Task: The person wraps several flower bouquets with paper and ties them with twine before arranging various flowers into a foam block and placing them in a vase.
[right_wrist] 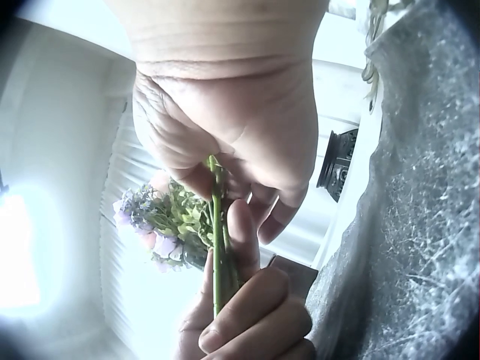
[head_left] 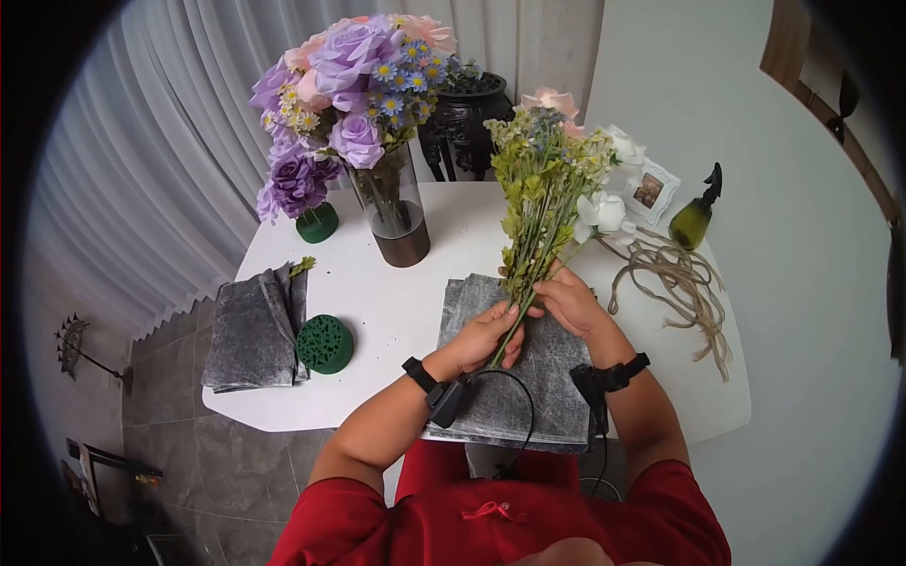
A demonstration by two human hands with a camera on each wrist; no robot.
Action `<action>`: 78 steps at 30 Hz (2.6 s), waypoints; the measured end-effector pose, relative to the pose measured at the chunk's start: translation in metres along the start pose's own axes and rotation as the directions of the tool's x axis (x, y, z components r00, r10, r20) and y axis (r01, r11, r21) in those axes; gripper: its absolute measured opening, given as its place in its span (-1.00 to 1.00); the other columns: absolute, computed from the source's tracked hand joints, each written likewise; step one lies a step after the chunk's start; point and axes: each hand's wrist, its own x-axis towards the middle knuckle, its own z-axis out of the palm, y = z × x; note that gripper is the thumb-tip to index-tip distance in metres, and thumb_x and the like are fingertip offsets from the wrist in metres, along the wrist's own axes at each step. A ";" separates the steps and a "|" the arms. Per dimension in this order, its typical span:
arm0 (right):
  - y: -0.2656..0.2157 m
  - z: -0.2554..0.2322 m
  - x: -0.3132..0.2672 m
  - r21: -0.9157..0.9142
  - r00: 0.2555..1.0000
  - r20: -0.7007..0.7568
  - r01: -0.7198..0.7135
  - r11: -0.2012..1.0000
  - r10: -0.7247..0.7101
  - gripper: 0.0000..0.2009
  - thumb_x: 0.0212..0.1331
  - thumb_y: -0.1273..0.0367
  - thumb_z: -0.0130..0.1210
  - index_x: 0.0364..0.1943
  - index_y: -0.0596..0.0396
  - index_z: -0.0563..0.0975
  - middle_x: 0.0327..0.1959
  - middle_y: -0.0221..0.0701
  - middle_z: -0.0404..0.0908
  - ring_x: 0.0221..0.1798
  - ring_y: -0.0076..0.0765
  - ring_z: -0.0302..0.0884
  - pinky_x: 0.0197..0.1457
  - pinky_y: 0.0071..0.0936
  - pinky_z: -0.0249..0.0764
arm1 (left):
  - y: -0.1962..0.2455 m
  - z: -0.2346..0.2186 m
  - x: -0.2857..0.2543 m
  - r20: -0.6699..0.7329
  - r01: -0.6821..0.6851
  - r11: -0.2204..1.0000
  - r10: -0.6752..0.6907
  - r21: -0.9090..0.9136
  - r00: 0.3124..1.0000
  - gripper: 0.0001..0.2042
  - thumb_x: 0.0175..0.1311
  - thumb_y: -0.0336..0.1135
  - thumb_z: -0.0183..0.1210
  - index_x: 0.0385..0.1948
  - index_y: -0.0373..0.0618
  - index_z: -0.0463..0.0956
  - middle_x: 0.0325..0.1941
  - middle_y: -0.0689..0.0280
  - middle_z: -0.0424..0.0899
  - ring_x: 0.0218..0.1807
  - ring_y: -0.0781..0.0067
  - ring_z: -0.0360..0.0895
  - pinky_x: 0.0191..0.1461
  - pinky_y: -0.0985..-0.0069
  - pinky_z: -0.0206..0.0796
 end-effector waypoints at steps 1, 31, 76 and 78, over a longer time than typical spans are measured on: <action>-0.002 0.001 0.000 0.000 1.000 0.000 -0.002 1.000 0.002 -0.60 0.27 0.51 -0.14 0.21 0.10 0.28 0.05 -0.31 0.49 0.06 -0.44 0.45 -0.04 -0.48 0.41 | 0.001 -0.001 -0.001 0.024 0.019 0.999 -0.018 -0.046 1.000 -0.63 0.53 -0.09 -0.30 0.09 -0.11 0.34 -0.63 0.38 0.35 -0.64 0.53 0.35 -0.50 0.61 0.24; 0.016 0.021 -0.004 -0.415 0.917 -0.271 0.162 0.895 -0.292 -0.78 0.35 0.39 -0.03 -0.44 0.21 0.48 -0.24 -0.35 0.62 -0.13 -0.49 0.50 -0.03 -0.55 0.40 | -0.012 -0.005 0.009 -0.016 -0.218 0.886 0.246 0.409 0.969 -0.13 0.24 -0.38 0.19 0.43 -0.19 -0.31 0.54 0.07 -0.21 0.56 0.23 -0.29 0.54 0.36 -0.44; -0.034 0.055 -0.015 -0.330 0.984 -0.118 0.092 0.940 -0.137 -0.58 0.27 0.42 0.07 0.18 0.20 0.29 0.01 -0.25 0.56 -0.04 -0.37 0.56 -0.18 -0.57 0.52 | 0.006 0.008 0.003 0.006 -0.320 0.907 0.331 0.273 0.944 -0.70 0.53 -0.13 -0.26 -0.12 -0.11 0.39 -0.65 0.43 0.39 -0.66 0.71 0.20 -0.57 0.72 0.04; -0.044 0.051 -0.016 -0.342 0.987 -0.027 0.141 0.929 -0.160 -0.57 0.25 0.42 0.10 0.18 0.21 0.31 -0.05 -0.29 0.56 -0.05 -0.37 0.56 -0.15 -0.57 0.51 | 0.015 0.011 -0.001 0.002 -0.360 0.861 0.384 0.359 0.923 -0.71 0.52 -0.13 -0.19 -0.15 -0.14 0.43 -0.62 0.46 0.39 -0.59 0.74 0.25 -0.49 0.70 0.11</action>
